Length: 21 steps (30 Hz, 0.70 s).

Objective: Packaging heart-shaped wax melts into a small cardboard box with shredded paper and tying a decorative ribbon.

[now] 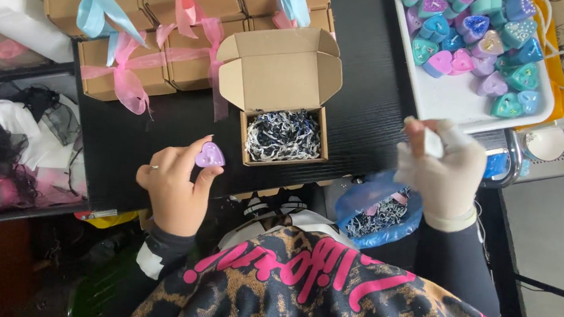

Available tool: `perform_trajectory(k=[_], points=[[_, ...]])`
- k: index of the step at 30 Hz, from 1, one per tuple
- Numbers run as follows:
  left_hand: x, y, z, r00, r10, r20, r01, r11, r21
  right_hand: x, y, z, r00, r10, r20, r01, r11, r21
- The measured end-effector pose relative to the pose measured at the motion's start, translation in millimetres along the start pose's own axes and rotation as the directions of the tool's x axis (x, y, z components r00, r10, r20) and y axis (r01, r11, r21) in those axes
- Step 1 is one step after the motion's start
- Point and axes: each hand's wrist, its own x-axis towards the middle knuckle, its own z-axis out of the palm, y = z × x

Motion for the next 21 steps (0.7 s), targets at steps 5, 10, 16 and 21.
perform_trajectory(k=[5,10,16,21], points=[[-6,-18,15,1.0,0.015,0.011,-0.016,0.989,0.147,57,24,-31,0.877,-0.474,-0.085,0.259,0.613,-0.746],[-2,-8,15,0.999,0.053,0.011,-0.054,0.988,0.147,108,42,-31,0.829,-0.557,-0.047,0.289,0.498,-0.818],[3,-8,17,0.997,0.076,0.022,-0.079,0.981,0.179,158,46,-20,0.796,-0.603,-0.058,0.246,0.409,-0.879],[3,-8,17,0.996,0.085,-0.022,-0.082,0.992,0.096,185,46,-7,0.831,-0.554,-0.046,0.158,0.314,-0.936]])
